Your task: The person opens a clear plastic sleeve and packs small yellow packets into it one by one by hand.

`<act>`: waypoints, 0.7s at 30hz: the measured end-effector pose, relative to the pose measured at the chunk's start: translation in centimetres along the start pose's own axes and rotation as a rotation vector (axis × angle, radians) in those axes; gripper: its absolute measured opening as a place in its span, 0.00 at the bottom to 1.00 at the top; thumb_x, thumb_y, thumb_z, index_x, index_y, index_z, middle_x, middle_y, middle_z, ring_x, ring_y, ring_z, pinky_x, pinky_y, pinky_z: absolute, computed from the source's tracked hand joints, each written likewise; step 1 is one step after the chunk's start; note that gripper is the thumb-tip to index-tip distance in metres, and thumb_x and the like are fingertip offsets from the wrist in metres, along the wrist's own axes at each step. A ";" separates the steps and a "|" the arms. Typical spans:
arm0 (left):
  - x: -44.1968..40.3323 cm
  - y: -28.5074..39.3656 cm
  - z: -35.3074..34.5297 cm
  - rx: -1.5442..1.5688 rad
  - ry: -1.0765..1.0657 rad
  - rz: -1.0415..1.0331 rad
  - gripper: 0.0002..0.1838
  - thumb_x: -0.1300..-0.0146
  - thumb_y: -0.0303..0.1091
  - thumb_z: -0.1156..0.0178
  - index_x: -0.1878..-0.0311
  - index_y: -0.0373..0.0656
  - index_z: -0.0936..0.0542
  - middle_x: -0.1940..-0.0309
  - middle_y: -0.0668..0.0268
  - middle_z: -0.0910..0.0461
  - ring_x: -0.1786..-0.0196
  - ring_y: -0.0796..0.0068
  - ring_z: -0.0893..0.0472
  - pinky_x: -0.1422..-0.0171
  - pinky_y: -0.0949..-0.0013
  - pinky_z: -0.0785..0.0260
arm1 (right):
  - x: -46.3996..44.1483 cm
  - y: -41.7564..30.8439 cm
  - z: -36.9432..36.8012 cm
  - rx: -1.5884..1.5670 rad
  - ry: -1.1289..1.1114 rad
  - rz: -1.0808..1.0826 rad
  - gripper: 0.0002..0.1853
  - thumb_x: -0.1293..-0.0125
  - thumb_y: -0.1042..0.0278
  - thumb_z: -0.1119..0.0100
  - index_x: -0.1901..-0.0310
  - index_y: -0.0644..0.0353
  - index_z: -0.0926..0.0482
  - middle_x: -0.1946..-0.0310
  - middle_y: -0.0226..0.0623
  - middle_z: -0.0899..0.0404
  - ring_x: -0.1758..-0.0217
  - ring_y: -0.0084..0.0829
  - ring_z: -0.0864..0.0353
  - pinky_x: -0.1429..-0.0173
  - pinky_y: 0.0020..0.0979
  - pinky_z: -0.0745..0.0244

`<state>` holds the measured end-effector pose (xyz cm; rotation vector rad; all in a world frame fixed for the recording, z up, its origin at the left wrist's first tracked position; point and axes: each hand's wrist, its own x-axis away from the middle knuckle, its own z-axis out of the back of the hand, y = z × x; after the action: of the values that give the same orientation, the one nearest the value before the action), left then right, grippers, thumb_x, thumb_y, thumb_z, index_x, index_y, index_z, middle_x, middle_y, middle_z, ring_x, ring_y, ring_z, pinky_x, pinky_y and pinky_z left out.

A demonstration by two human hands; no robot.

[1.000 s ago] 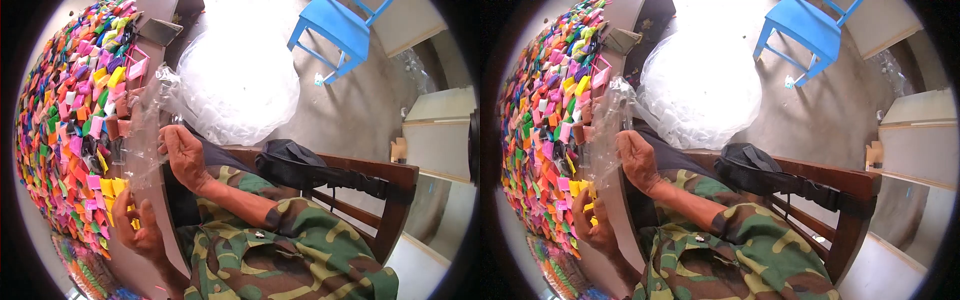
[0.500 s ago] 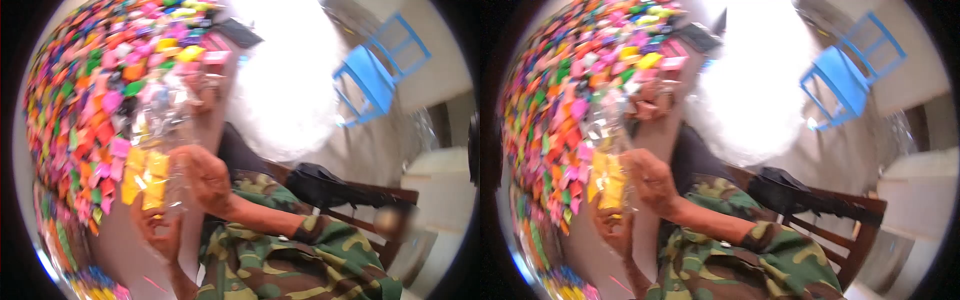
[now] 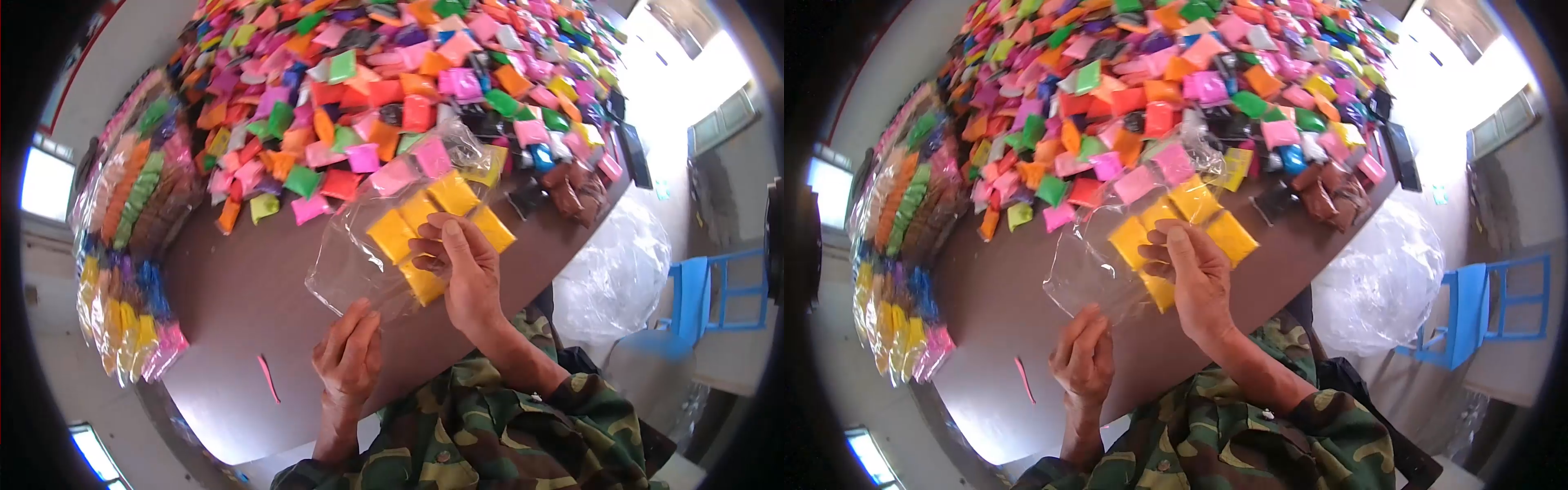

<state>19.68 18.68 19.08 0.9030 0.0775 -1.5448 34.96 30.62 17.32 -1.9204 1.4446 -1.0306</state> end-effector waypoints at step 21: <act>5.6 1.0 5.0 0.156 -0.145 0.272 0.22 0.43 0.37 0.20 0.48 0.37 0.14 0.46 0.55 0.12 0.57 0.58 0.10 0.52 0.60 0.17 | -3.2 -1.0 -3.4 0.523 -0.172 0.207 0.11 0.16 0.63 0.44 0.47 0.61 0.17 0.60 0.32 0.12 0.62 0.23 0.10 0.65 0.24 0.19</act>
<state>18.64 11.21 19.77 0.8803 -0.2637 -1.3693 32.31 34.12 19.17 -1.4154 1.1114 -0.9968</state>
